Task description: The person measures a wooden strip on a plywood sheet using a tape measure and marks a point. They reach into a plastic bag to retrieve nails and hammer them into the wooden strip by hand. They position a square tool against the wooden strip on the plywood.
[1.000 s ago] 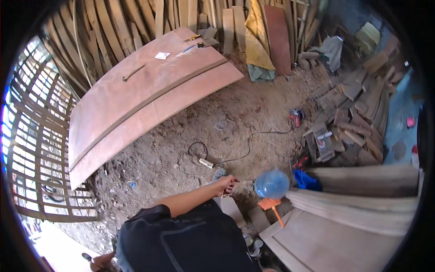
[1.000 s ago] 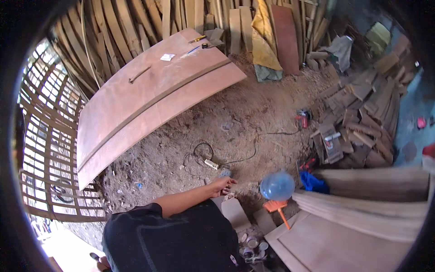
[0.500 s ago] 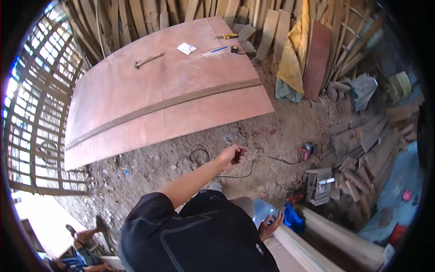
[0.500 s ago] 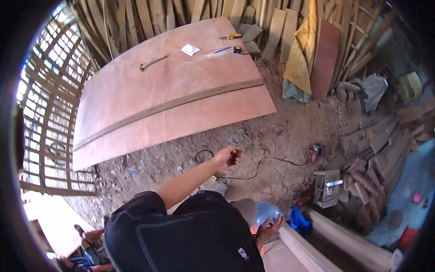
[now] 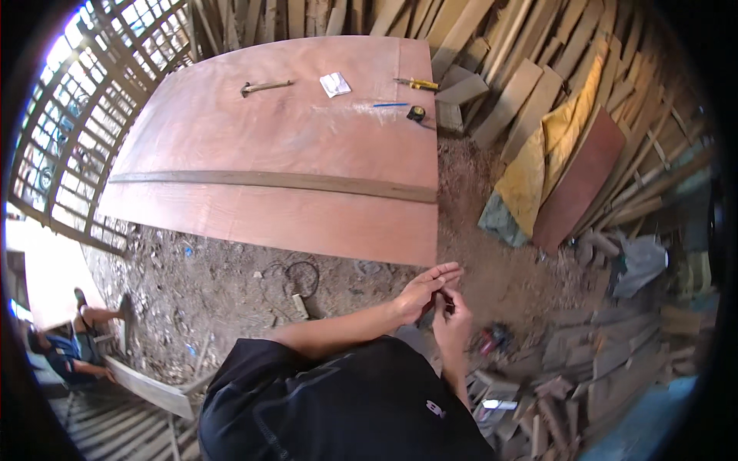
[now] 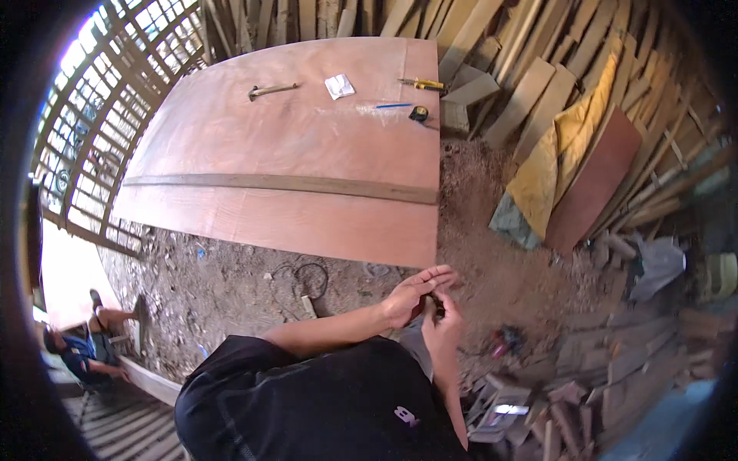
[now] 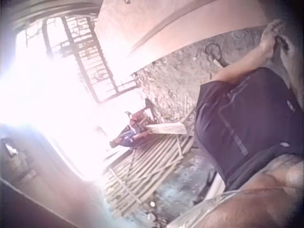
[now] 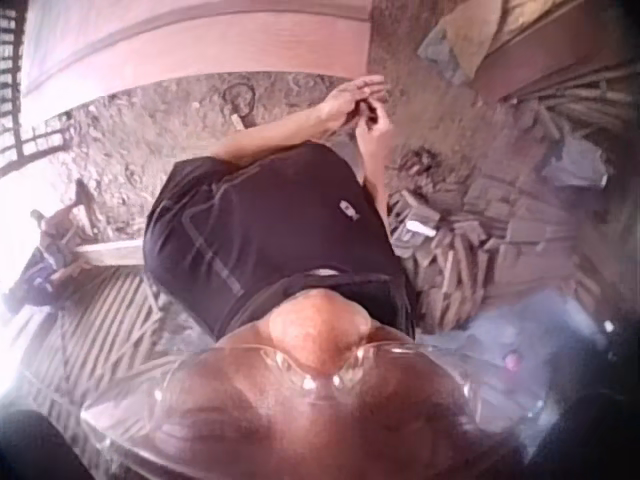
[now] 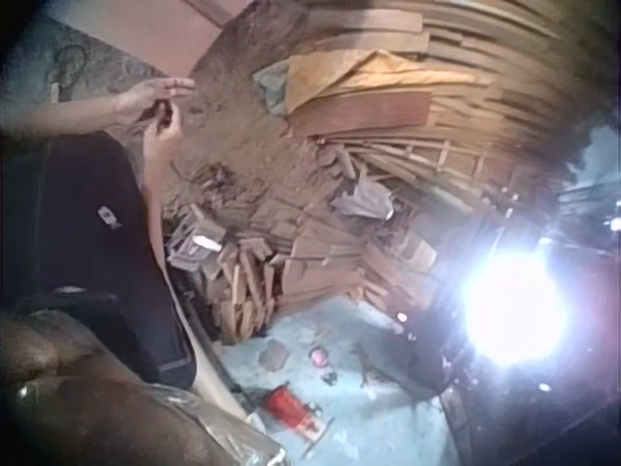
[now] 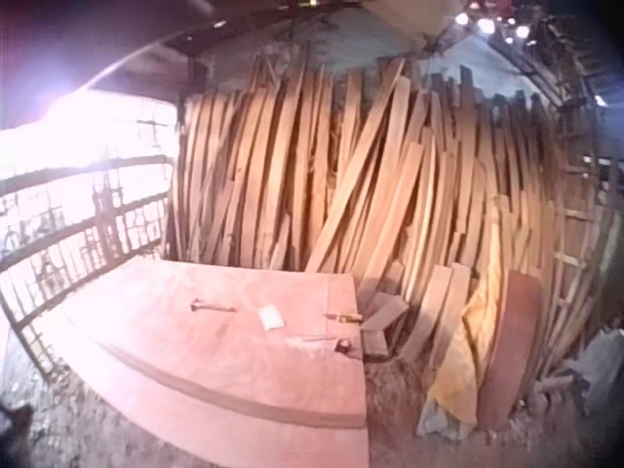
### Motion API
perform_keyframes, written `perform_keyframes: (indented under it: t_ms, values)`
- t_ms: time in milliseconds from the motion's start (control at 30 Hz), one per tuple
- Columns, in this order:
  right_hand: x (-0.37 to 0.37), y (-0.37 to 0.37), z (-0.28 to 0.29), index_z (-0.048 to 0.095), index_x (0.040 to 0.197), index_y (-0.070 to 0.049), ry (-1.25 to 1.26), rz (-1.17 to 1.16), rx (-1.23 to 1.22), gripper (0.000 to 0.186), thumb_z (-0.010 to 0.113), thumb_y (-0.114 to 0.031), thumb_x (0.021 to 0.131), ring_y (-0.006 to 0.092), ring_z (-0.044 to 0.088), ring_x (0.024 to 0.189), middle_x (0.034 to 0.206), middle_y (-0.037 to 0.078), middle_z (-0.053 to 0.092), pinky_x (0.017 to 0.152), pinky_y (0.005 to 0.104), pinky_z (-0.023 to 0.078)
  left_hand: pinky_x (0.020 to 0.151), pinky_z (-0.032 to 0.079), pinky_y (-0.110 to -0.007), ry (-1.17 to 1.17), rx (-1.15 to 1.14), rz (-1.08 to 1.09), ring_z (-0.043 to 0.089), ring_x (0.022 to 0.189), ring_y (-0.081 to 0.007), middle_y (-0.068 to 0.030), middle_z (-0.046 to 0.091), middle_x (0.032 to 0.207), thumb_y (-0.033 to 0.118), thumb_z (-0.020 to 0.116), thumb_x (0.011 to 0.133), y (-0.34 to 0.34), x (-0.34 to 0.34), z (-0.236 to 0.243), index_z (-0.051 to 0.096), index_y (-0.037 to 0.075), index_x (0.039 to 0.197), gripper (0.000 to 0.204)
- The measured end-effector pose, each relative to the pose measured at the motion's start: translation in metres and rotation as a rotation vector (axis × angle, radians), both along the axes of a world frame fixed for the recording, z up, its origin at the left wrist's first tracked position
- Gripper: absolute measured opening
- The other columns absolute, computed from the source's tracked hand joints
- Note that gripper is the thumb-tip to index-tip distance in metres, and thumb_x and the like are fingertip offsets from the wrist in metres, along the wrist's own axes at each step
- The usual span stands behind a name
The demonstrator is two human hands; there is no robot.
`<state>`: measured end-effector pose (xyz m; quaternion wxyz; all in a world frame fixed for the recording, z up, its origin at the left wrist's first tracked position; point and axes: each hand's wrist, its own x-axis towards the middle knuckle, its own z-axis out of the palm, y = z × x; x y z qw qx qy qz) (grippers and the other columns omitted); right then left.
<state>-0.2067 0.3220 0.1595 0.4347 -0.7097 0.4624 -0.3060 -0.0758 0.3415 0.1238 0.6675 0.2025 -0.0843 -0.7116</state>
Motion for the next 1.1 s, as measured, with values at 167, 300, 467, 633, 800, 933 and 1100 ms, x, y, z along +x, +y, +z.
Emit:
perform_keyframes:
  t_ms: [167, 300, 467, 633, 800, 933, 1100]
  values:
    - [-0.002, -0.148, 0.018, 0.071, 0.111, 0.004, 0.064, 0.238, 0.117, 0.014, 0.067, 0.002, 0.097, 0.0157, 0.072, 0.087, 0.097, 0.010, 0.076, 0.076, 0.0311, 0.057, 0.127, 0.030, -0.036, -0.169, 0.082, 0.369, 0.034, 0.157, -0.0227, -0.0133, 0.040, 0.167, 0.008, 0.040, 0.113, -0.117, -0.020, 0.039, 0.039, 0.002, 0.158, 0.045]
    - [0.020, -0.235, 0.017, 0.071, 0.110, 0.003, -0.032, 0.404, 0.421, 0.014, 0.065, 0.005, 0.097, 0.0119, 0.068, 0.084, 0.094, 0.004, 0.072, 0.076, 0.0295, 0.055, 0.127, 0.029, -0.036, -0.227, 0.102, 0.485, 0.031, 0.158, -0.0212, -0.0102, 0.039, 0.168, 0.009, 0.043, 0.112, -0.170, -0.010, 0.054, 0.038, 0.004, 0.160, 0.048]
    - [0.068, -0.319, -0.003, 0.073, 0.103, 0.002, -0.007, 0.482, 0.536, 0.010, 0.071, -0.005, 0.096, 0.0114, 0.067, 0.083, 0.092, 0.004, 0.074, 0.078, 0.0299, 0.055, 0.123, 0.032, -0.036, -0.223, 0.094, 0.674, 0.038, 0.154, -0.0201, -0.0100, 0.039, 0.169, 0.015, 0.047, 0.112, -0.239, 0.017, 0.032, 0.038, 0.005, 0.160, 0.050]
    - [0.153, -0.384, -0.005, 0.070, 0.094, 0.001, 0.088, 0.605, 0.554, 0.009, 0.072, -0.008, 0.095, 0.0079, 0.061, 0.077, 0.085, 0.001, 0.069, 0.070, 0.0265, 0.050, 0.121, 0.037, -0.036, 0.032, 0.125, 0.932, 0.042, 0.151, -0.0214, -0.0109, 0.046, 0.164, 0.014, 0.049, 0.110, -0.302, 0.076, -0.007, 0.041, 0.002, 0.157, 0.049]
    - [0.237, -0.410, 0.012, 0.068, 0.096, -0.001, 0.085, 0.847, 0.564, 0.013, 0.068, -0.013, 0.101, 0.0066, 0.059, 0.075, 0.083, 0.000, 0.066, 0.068, 0.0243, 0.049, 0.124, 0.036, -0.037, 0.238, 0.110, 1.148, 0.044, 0.150, -0.0235, -0.0156, 0.053, 0.157, 0.011, 0.042, 0.108, -0.316, 0.145, 0.020, 0.047, 0.000, 0.153, 0.046]
    - [0.314, -0.392, 0.026, 0.068, 0.098, -0.001, 0.094, 1.086, 0.534, 0.016, 0.069, -0.016, 0.103, 0.0071, 0.061, 0.076, 0.086, 0.000, 0.067, 0.070, 0.0247, 0.052, 0.107, 0.049, -0.034, 0.161, 0.220, 1.473, 0.065, 0.121, -0.0203, -0.0116, 0.067, 0.135, 0.011, 0.045, 0.107, -0.292, 0.182, -0.026, 0.055, 0.000, 0.146, 0.041]
    - [0.401, -0.363, 0.030, 0.072, 0.106, 0.001, 0.106, 1.414, 0.480, 0.015, 0.070, -0.013, 0.102, 0.0082, 0.065, 0.081, 0.091, 0.002, 0.072, 0.075, 0.0257, 0.055, 0.092, 0.053, -0.028, -0.302, 0.654, 1.566, 0.066, 0.098, -0.0130, -0.0033, 0.072, 0.115, 0.021, 0.063, 0.107, -0.254, 0.210, 0.036, 0.067, 0.000, 0.133, 0.033]
